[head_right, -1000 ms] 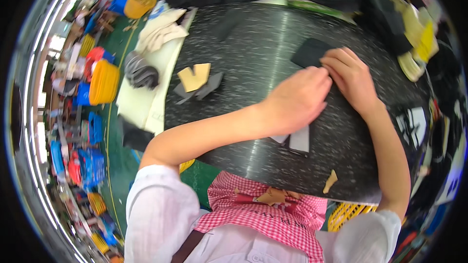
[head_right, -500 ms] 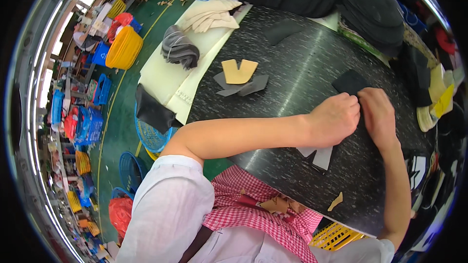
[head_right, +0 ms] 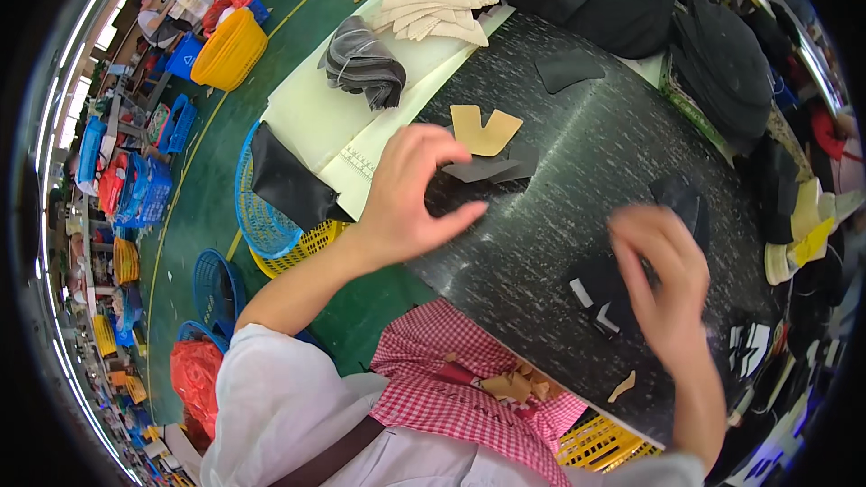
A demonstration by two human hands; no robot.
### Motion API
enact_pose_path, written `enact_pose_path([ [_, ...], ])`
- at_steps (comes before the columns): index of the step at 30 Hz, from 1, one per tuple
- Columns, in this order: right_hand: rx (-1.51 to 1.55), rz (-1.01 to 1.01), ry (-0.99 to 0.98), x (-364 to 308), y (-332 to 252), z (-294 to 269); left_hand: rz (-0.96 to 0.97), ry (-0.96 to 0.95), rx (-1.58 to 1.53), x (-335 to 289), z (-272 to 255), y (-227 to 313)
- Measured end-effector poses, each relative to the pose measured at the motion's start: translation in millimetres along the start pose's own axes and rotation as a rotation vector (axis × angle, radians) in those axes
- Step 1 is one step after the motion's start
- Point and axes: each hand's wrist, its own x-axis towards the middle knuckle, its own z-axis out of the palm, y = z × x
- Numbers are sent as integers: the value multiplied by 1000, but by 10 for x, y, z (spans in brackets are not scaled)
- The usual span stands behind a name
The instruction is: The person sorts shoe components by hand, picking up black and white material pieces from a table, pairing them together, and placing the organized pieces into different piles and baskets.
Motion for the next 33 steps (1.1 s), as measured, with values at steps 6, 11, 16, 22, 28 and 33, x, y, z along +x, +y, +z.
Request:
enact_pose_path([
  [6,202,-187,-321,1094,286,864,141,-255,-15,30,228,-314],
  [11,79,-174,-93,1108,357,767,44,-190,-145,-4,145,-465],
  [16,231,68,-58,1099,286,391,-632,-287,-742,119,70,-481],
  [22,160,-123,-517,1110,78,720,-105,-120,-417,-142,188,-562],
  [28,243,-138,-664,1008,96,662,371,-113,16,-260,355,-461],
  [33,46,-122,-440,906,-11,950,301,-75,104,-407,412,-434],
])
